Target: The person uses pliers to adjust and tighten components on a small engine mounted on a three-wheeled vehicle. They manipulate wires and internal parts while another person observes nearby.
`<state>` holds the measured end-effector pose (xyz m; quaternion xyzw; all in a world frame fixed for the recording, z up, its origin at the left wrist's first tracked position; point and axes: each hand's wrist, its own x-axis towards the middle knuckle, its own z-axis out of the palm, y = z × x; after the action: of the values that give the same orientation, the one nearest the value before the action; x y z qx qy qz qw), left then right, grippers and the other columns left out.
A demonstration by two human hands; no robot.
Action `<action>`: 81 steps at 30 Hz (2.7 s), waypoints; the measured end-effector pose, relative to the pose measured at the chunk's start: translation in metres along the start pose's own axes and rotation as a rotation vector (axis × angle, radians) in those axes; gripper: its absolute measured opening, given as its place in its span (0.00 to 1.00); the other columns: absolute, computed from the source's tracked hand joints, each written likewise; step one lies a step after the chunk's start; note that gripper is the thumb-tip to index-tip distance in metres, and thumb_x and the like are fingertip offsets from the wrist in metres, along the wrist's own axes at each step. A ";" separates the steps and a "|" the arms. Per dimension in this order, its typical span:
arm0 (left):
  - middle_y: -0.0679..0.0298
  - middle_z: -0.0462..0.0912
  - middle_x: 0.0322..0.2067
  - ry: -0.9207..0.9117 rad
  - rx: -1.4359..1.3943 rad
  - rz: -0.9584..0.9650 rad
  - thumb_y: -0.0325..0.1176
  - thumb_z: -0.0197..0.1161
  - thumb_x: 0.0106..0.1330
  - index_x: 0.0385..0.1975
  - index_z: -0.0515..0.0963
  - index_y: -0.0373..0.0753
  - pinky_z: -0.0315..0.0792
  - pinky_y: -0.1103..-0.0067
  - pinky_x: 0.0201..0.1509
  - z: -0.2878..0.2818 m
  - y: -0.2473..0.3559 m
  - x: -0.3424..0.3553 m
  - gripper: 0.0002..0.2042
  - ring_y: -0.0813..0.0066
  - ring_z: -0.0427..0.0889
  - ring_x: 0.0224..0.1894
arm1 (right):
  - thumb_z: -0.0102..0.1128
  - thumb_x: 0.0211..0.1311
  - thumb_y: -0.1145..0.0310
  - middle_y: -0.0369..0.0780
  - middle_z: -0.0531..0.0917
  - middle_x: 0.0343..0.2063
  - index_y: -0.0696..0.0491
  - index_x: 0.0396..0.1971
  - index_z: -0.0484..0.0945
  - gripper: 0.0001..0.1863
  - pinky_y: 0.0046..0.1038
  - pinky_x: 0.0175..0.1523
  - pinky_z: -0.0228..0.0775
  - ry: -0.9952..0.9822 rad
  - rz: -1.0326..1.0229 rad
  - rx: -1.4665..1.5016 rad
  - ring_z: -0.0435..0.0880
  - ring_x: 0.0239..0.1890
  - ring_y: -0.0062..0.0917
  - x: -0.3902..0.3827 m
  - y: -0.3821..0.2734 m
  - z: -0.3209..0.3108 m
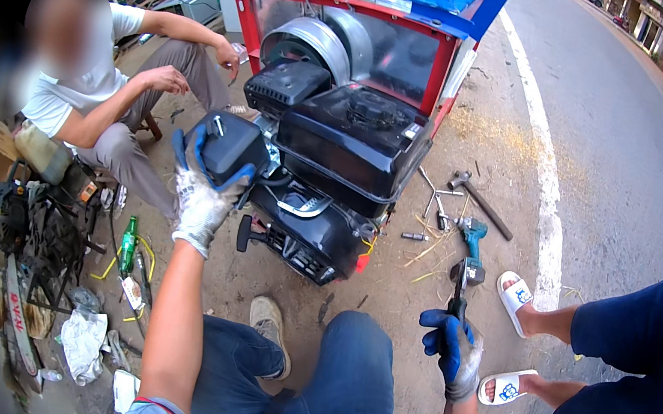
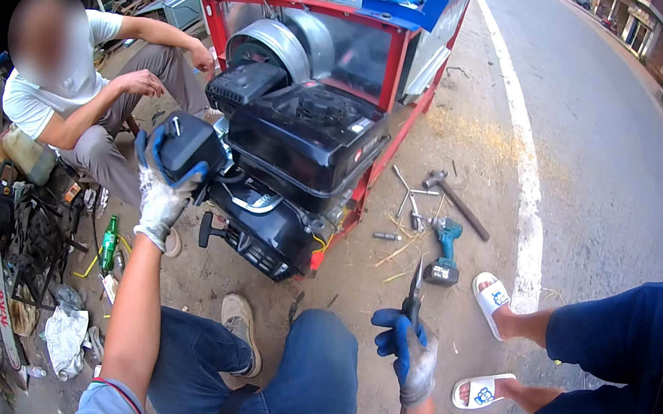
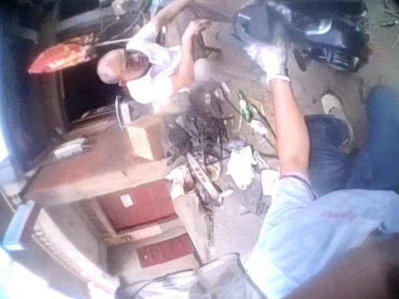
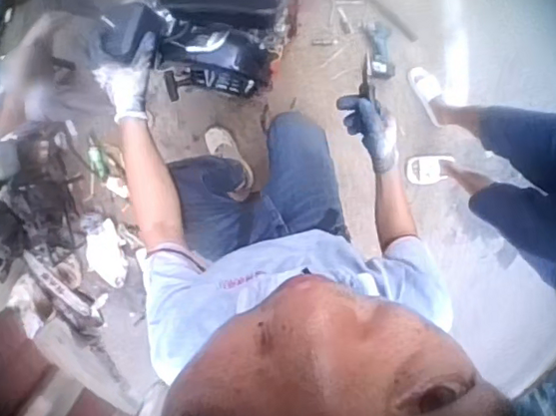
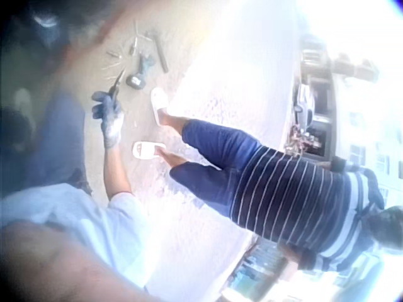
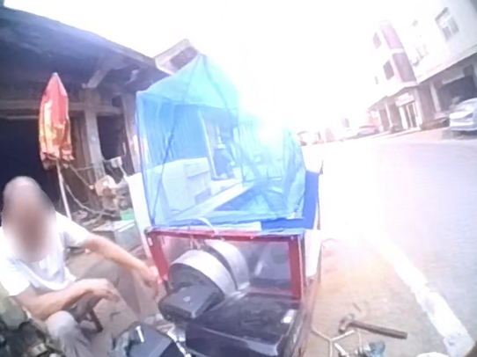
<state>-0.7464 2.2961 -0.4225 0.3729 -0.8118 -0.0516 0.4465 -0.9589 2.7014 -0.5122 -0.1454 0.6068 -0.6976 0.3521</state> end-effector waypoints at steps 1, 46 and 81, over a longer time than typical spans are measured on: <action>0.41 0.49 0.74 0.003 0.033 -0.028 0.54 0.82 0.46 0.70 0.61 0.41 0.61 0.57 0.73 0.002 0.002 -0.001 0.52 0.41 0.63 0.71 | 0.50 0.77 0.54 0.44 0.87 0.38 0.64 0.47 0.81 0.25 0.21 0.30 0.77 0.050 0.031 0.007 0.84 0.26 0.21 -0.002 0.001 0.000; 0.59 0.88 0.41 -0.199 -0.068 -0.259 0.41 0.65 0.71 0.52 0.82 0.35 0.76 0.74 0.46 0.009 -0.021 0.082 0.18 0.70 0.84 0.39 | 0.49 0.77 0.44 0.38 0.82 0.24 0.61 0.43 0.85 0.31 0.20 0.27 0.72 0.318 0.260 -0.032 0.83 0.23 0.21 -0.042 0.056 -0.047; 0.63 0.85 0.53 -0.184 -0.340 -0.097 0.29 0.61 0.74 0.59 0.79 0.33 0.73 0.80 0.58 0.001 0.013 0.074 0.16 0.79 0.82 0.50 | 0.57 0.65 0.48 0.51 0.87 0.32 0.59 0.34 0.83 0.25 0.43 0.43 0.80 0.194 0.122 -1.238 0.88 0.37 0.46 0.306 0.152 -0.208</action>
<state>-0.7788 2.2573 -0.3671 0.3245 -0.8096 -0.2434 0.4241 -1.2594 2.6490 -0.7716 -0.2232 0.9346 -0.2058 0.1851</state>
